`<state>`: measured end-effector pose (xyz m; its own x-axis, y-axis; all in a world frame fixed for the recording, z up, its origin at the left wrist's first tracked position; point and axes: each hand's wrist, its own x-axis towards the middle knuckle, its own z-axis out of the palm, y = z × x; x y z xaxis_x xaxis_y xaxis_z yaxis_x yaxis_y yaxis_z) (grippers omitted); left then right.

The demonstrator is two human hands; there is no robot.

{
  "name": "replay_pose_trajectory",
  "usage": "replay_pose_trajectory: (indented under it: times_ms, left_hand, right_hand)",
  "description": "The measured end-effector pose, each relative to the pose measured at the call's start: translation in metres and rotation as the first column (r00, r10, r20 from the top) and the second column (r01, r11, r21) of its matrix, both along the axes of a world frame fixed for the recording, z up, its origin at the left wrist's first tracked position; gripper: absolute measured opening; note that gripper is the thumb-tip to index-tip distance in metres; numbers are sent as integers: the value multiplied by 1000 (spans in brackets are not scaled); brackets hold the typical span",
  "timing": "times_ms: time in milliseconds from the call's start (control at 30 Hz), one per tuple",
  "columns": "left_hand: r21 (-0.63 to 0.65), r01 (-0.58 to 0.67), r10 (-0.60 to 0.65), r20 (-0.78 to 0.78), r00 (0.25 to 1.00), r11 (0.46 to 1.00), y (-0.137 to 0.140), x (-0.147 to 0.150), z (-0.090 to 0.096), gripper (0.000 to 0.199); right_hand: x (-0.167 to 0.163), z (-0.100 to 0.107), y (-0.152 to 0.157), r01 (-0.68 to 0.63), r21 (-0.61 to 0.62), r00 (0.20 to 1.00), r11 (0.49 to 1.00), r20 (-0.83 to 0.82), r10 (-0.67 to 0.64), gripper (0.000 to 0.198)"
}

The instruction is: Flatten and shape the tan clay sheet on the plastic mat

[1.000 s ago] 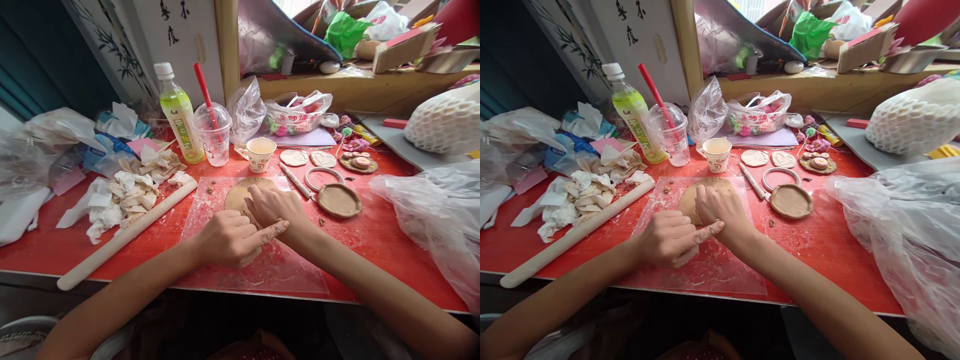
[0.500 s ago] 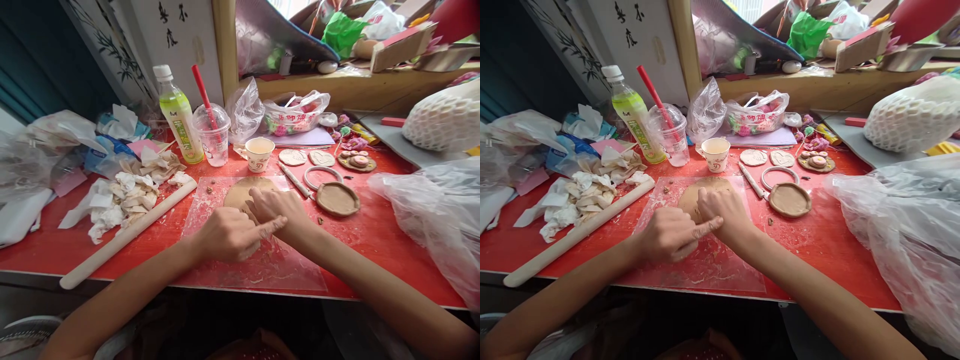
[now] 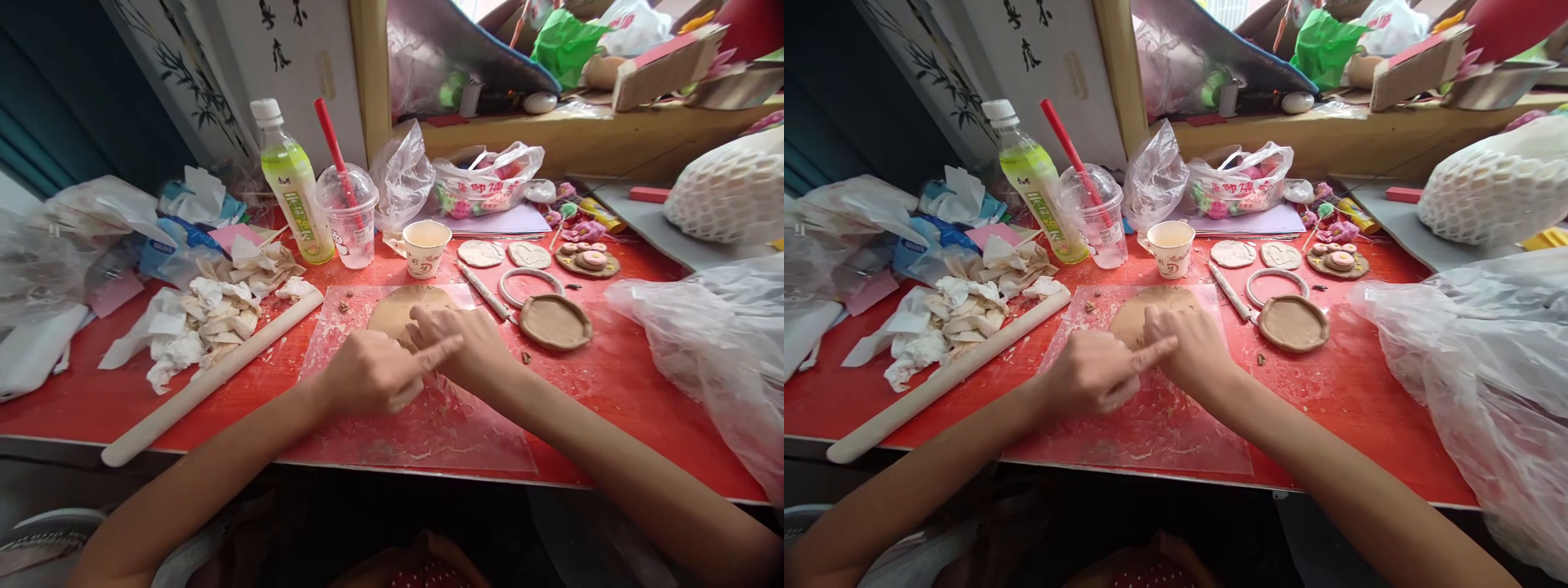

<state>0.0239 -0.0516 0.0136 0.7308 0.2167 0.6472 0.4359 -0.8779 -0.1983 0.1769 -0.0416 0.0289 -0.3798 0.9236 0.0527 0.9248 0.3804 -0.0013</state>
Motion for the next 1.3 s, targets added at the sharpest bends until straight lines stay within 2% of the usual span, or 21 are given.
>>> replay_pose_trajectory:
  times_ms: [67, 167, 300, 433, 533, 700, 767, 867, 967, 1100, 1200, 1233, 1300]
  left_hand:
    - [5, 43, -43, -26, 999, 999, 0, 0, 0, 35]
    - [20, -84, 84, 23, 996, 996, 1, 0, -1, 36]
    - [9, 38, -38, -21, 999, 999, 1, 0, -1, 37]
    - [18, -77, 77, 18, 997, 997, 0, 1, -2, 37]
    - [-8, 27, -27, -40, 999, 1000, 0, 1, -2, 37]
    - [-5, -135, 135, -3, 991, 991, 1, 0, -1, 40]
    - [-66, -98, 98, 11, 995, 993, 1, 1, -1, 41]
    - [-174, 20, -21, -2, 1000, 985, -2, 2, -1, 42]
    - [-187, 83, -92, -41, 995, 979, -3, 3, -2, 43]
    - [-207, -49, 52, 11, 999, 977, -1, 1, -4, 46]
    - [-361, -13, 40, 65, 997, 932, -1, 1, -1, 49]
    - [-453, 24, 23, 98, 995, 891, -1, 1, 0, 50]
    - [-651, 104, 16, 175, 984, 752, -2, 0, 4, 50]
  right_hand:
    - [0, -1, 0, 4, 1, 1000, 1000, 7, -4, 21]
    - [0, -2, -1, 10, 14, 1000, 1000, 8, -10, 21]
    - [-1, -2, -1, 8, -4, 1000, 1000, 15, -8, 18]
    - [-1, -2, 0, 13, -13, 1000, 1000, 17, -13, 20]
    - [-1, -2, 0, 15, -23, 1000, 1000, 26, -15, 20]
    - [-1, 3, -4, 4, -14, 1000, 1000, 8, -4, 20]
    - [-1, 5, -5, 7, -9, 1000, 1000, 0, -7, 21]
    - [-1, 5, -4, 29, -5, 1000, 1000, -6, -29, 25]
    - [0, 5, -3, 51, -1, 999, 999, -14, -51, 26]
    - [3, 5, -3, 29, 1, 998, 1000, -48, -29, 27]
    - [4, 5, -4, 23, -4, 997, 1000, -72, -23, 26]
    - [4, 5, -4, 20, -8, 997, 1000, -81, -20, 25]
    - [3, 5, -4, 9, -15, 995, 1000, -99, -10, 22]
